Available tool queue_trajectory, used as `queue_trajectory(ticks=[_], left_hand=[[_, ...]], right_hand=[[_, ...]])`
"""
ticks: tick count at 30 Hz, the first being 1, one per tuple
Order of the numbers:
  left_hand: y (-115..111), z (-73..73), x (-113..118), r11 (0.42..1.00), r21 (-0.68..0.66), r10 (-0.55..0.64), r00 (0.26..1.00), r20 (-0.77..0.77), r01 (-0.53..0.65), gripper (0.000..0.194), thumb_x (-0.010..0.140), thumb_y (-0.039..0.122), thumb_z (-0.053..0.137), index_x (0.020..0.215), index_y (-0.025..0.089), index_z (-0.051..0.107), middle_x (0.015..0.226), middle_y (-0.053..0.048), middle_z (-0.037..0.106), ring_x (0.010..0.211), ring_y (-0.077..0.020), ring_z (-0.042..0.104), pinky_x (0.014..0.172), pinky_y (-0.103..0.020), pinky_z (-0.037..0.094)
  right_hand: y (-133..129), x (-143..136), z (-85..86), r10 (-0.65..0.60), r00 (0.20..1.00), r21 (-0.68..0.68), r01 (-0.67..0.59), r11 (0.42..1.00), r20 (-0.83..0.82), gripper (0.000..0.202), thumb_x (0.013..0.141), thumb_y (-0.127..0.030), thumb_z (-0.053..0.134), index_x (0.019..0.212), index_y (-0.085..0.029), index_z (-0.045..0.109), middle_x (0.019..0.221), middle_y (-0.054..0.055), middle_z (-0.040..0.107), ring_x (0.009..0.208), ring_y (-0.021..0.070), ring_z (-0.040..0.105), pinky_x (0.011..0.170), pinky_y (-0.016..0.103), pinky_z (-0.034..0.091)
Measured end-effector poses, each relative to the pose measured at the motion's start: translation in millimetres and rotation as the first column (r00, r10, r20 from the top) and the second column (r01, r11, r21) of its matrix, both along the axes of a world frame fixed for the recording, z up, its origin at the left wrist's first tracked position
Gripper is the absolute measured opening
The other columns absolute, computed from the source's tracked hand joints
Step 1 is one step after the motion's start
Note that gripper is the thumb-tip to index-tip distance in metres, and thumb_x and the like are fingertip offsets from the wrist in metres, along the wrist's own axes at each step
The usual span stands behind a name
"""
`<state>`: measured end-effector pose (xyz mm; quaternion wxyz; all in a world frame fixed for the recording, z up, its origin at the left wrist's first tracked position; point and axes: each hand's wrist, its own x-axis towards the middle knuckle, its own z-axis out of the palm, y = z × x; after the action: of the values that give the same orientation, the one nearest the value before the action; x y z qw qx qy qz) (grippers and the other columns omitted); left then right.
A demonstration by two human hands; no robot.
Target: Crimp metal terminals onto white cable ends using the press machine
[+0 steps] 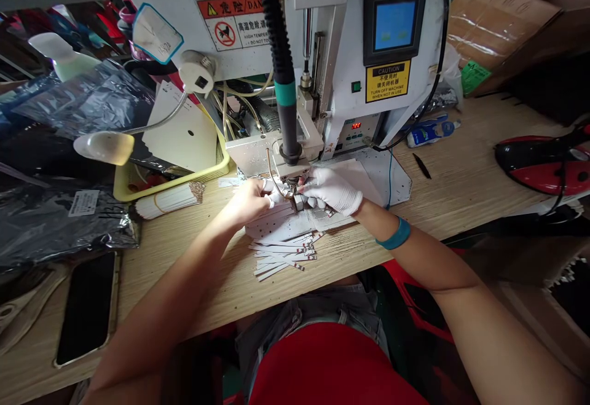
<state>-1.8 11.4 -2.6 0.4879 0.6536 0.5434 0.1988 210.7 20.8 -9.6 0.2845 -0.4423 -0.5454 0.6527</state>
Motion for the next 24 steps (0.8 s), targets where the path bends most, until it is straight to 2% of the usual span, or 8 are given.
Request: queue_trajectory(ticks=[7, 14, 17, 19, 21, 24], left_hand=[[2.2, -4.2, -4.9, 1.0, -0.014, -0.027, 0.999, -0.027, 0.026, 0.01, 0.059, 0.019, 0.05, 0.061, 0.015, 0.059, 0.052, 0.004, 0.044, 0.048, -0.0078, 0.032, 0.048, -0.023, 0.022], [2.1, -2.9, -2.1, 1.0, -0.005, -0.028, 0.999, 0.018, 0.028, 0.009, 0.059, 0.017, 0.05, 0.061, 0.015, 0.059, 0.054, 0.002, 0.047, 0.051, -0.0083, 0.035, 0.049, -0.023, 0.025], [1.5, 0.7, -3.0, 1.0, -0.023, -0.018, 0.999, 0.04, 0.019, 0.009, 0.062, 0.017, 0.052, 0.064, 0.014, 0.06, 0.055, 0.003, 0.046, 0.05, -0.0075, 0.034, 0.049, -0.022, 0.025], [-2.2, 6.6, -4.5, 0.999, -0.028, -0.017, 0.999, 0.039, 0.018, 0.008, 0.065, 0.018, 0.054, 0.065, 0.014, 0.061, 0.054, 0.003, 0.047, 0.049, -0.0074, 0.036, 0.048, -0.021, 0.027], [-9.9, 13.9, -5.5, 0.998, -0.029, -0.055, 0.998, -0.012, 0.055, 0.008, 0.067, 0.02, 0.058, 0.066, 0.014, 0.063, 0.055, 0.002, 0.051, 0.05, -0.008, 0.039, 0.048, -0.021, 0.029], [-27.4, 22.2, -4.4, 0.983, -0.072, -0.175, 0.977, -0.118, 0.168, 0.017, 0.07, 0.03, 0.065, 0.076, 0.014, 0.07, 0.065, -0.002, 0.064, 0.056, -0.0119, 0.051, 0.052, -0.023, 0.038]], right_hand=[[1.5, 1.1, -7.0, -0.013, 0.998, 0.012, 0.013, 1.0, -0.057, 0.014, 0.08, -0.013, 0.062, 0.084, -0.019, 0.051, 0.053, -0.006, 0.051, 0.038, 0.0065, 0.048, 0.024, 0.013, 0.03], [1.3, 0.2, -3.0, 0.018, 1.0, -0.002, -0.018, 1.0, -0.02, 0.017, 0.078, -0.018, 0.064, 0.086, -0.02, 0.049, 0.061, -0.004, 0.053, 0.041, 0.0064, 0.047, 0.026, 0.015, 0.03], [9.4, 15.3, 2.8, 0.045, 0.997, 0.103, -0.051, 0.993, 0.063, 0.018, 0.08, -0.025, 0.064, 0.093, -0.02, 0.052, 0.068, -0.003, 0.056, 0.047, 0.0082, 0.05, 0.032, 0.018, 0.034], [17.0, 32.6, 8.4, 0.027, 0.977, 0.256, -0.082, 0.963, 0.212, 0.016, 0.081, -0.028, 0.061, 0.094, -0.019, 0.058, 0.073, 0.0, 0.06, 0.054, 0.01, 0.053, 0.039, 0.021, 0.038], [23.5, 49.8, 13.2, 0.027, 0.927, 0.386, -0.182, 0.904, 0.374, 0.012, 0.079, -0.025, 0.061, 0.088, -0.018, 0.065, 0.076, 0.001, 0.064, 0.063, 0.0122, 0.056, 0.05, 0.024, 0.042], [27.2, 62.3, 14.3, 0.06, 0.855, 0.473, -0.343, 0.811, 0.516, 0.009, 0.073, -0.019, 0.062, 0.077, -0.019, 0.07, 0.079, 0.002, 0.068, 0.073, 0.0159, 0.059, 0.061, 0.027, 0.042]])
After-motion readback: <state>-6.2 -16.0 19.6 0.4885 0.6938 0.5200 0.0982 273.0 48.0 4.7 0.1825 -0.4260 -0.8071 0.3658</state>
